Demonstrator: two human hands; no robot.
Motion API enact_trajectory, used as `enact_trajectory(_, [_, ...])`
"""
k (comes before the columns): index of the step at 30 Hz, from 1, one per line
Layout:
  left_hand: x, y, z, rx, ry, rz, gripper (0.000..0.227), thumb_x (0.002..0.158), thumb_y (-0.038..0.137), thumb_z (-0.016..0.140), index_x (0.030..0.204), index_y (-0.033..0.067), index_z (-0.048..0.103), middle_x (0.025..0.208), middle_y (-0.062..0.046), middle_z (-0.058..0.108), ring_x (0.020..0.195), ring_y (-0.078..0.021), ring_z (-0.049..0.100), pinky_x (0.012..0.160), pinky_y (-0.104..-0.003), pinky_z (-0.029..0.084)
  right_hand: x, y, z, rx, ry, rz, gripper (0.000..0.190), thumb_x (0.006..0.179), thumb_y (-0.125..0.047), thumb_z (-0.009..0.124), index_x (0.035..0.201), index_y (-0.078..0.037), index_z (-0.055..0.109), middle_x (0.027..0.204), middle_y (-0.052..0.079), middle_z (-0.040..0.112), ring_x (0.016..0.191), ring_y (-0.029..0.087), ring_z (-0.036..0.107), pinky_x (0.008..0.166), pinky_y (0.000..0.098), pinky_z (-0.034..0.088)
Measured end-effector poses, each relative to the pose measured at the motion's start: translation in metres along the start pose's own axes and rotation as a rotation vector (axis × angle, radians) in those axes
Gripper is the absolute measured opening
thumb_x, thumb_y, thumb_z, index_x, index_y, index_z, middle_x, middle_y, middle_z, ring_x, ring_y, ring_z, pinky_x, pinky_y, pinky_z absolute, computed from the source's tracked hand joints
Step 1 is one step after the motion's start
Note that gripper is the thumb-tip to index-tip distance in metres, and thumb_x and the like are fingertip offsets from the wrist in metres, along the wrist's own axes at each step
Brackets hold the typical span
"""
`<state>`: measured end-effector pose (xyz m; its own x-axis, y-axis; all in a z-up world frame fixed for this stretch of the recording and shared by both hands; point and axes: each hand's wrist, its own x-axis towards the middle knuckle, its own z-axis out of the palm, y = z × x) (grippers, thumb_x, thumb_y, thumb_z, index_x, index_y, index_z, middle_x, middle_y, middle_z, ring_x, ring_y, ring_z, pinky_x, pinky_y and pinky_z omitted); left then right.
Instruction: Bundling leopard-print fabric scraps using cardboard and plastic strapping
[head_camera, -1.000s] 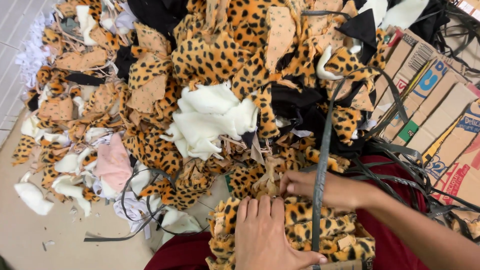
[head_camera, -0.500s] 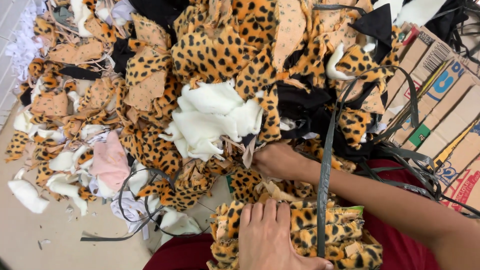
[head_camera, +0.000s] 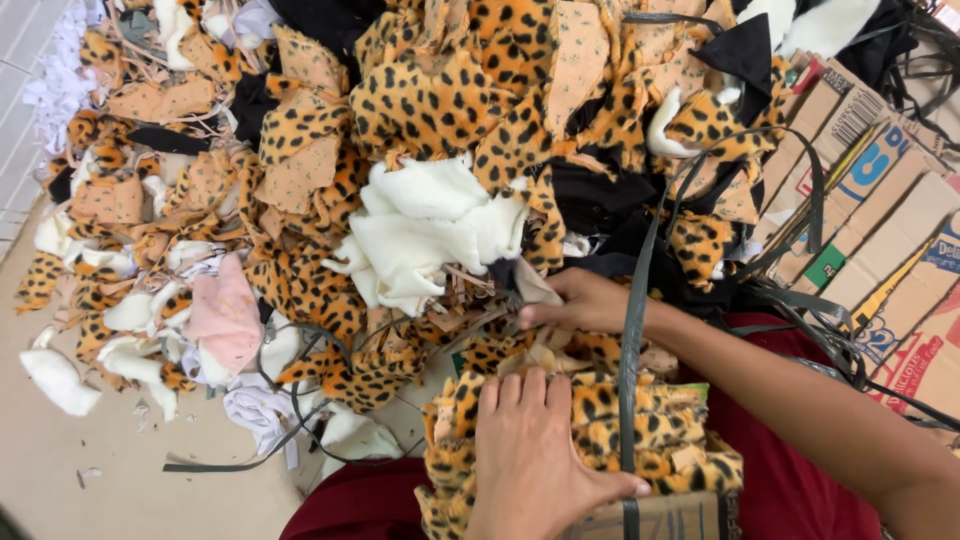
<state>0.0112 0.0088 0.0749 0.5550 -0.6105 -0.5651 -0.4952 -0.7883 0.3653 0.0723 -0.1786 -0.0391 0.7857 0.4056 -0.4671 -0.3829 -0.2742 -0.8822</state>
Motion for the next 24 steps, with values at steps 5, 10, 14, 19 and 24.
enact_trajectory(5, [0.012, -0.008, 0.009, 0.036, 0.033, 0.016, 0.124, 0.065, 0.105, 0.052, 0.139, 0.0065, 0.051, 0.142, -0.021, 0.051, 0.131, -0.0387, 0.045, 0.113, -0.057, 0.027, -0.063, -0.037, -0.015, 0.215, 0.135, -0.101, 0.026, 0.097, -0.024, 0.061, 0.092, -0.006, 0.079, 0.093, 0.008, 0.079, 0.088, 0.019, 0.075, 0.084, 0.0314, 0.060])
enact_trajectory(10, [0.022, -0.024, 0.020, 0.018, 0.251, 0.093, 0.124, 0.060, 0.102, 0.054, 0.140, 0.0066, 0.049, 0.141, -0.019, 0.053, 0.130, -0.0372, 0.047, 0.117, -0.057, 0.026, -0.103, -0.064, 0.015, 0.169, 0.269, -0.100, 0.027, 0.095, -0.029, 0.061, 0.095, -0.006, 0.075, 0.100, 0.008, 0.079, 0.097, 0.021, 0.078, 0.092, 0.0328, 0.065])
enact_trajectory(14, [0.015, -0.025, 0.015, -0.177, 0.529, 0.178, 0.109, 0.062, 0.080, 0.072, 0.140, 0.0052, 0.053, 0.139, -0.025, 0.051, 0.131, -0.0438, 0.048, 0.120, -0.067, 0.006, -0.125, -0.079, 0.045, 0.254, 0.584, -0.185, 0.020, 0.099, -0.007, 0.062, 0.089, 0.003, 0.077, 0.077, 0.013, 0.072, 0.077, 0.019, 0.066, 0.081, 0.0372, 0.057])
enact_trajectory(19, [0.008, -0.016, 0.036, 0.002, 0.753, 0.203, 0.074, 0.068, 0.047, 0.090, 0.128, 0.0128, 0.063, 0.138, -0.017, 0.051, 0.139, -0.0359, 0.042, 0.121, -0.068, 0.003, -0.138, -0.070, 0.069, 0.371, 0.683, -0.215, 0.018, 0.101, -0.002, 0.059, 0.092, 0.000, 0.074, 0.078, 0.008, 0.071, 0.076, 0.015, 0.063, 0.081, 0.0336, 0.056])
enact_trajectory(24, [0.003, -0.009, 0.066, -0.126, 1.084, 0.295, 0.016, 0.098, 0.022, 0.074, 0.086, 0.0124, 0.068, 0.077, 0.001, 0.059, 0.069, -0.0171, 0.065, 0.063, -0.027, 0.055, -0.150, -0.086, 0.083, 0.357, 0.723, -0.274, 0.022, 0.104, -0.004, 0.055, 0.088, -0.001, 0.070, 0.072, 0.006, 0.059, 0.070, 0.017, 0.052, 0.076, 0.0322, 0.049])
